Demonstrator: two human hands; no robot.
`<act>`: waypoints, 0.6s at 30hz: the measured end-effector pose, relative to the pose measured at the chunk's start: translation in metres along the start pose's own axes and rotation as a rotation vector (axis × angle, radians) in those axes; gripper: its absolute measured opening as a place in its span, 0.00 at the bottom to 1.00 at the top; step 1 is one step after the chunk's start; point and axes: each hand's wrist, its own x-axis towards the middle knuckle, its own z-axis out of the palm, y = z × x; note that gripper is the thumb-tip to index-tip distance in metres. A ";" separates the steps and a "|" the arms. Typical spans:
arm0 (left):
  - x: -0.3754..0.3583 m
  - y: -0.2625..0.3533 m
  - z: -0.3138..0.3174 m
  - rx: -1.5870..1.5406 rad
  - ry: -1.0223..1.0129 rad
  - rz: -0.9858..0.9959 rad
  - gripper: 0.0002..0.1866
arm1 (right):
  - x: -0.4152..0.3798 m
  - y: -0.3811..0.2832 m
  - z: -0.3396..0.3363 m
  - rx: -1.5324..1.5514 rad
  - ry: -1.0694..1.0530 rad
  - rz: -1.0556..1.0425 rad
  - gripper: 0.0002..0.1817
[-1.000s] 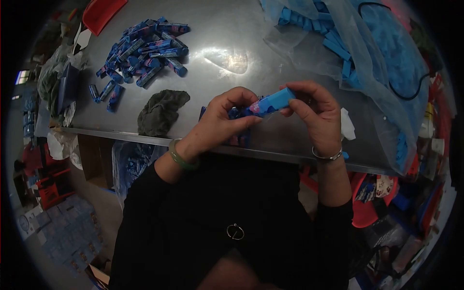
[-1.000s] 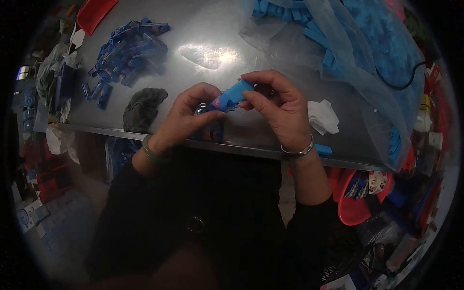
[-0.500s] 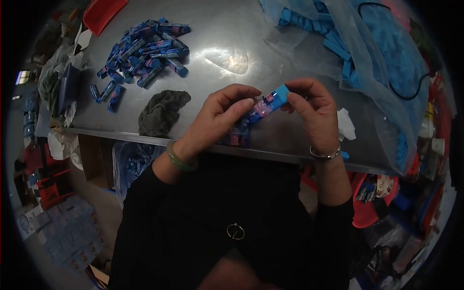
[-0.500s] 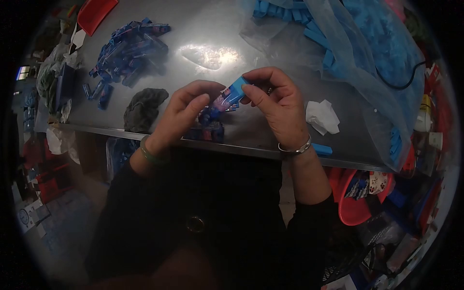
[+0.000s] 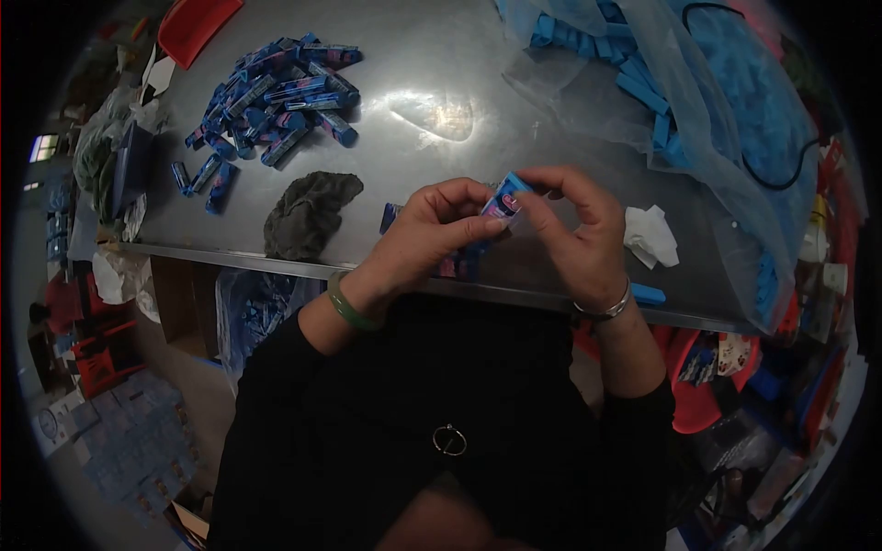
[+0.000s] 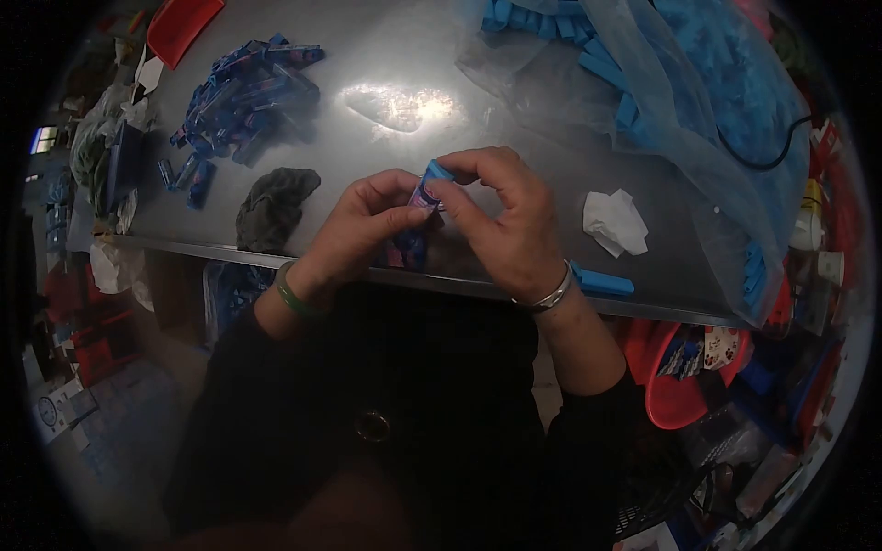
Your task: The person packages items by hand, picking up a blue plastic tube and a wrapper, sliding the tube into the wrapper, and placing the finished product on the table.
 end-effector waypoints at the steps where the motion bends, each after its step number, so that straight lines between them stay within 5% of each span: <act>1: 0.000 0.000 0.000 0.001 0.001 0.001 0.11 | -0.001 -0.003 0.001 0.001 -0.001 -0.001 0.19; 6: 0.001 -0.003 0.001 -0.112 0.070 0.022 0.10 | -0.016 -0.012 0.020 -0.457 -0.093 -0.152 0.50; 18: -0.005 0.000 0.003 -0.280 -0.065 -0.091 0.11 | -0.015 -0.008 0.024 -0.395 -0.075 -0.195 0.52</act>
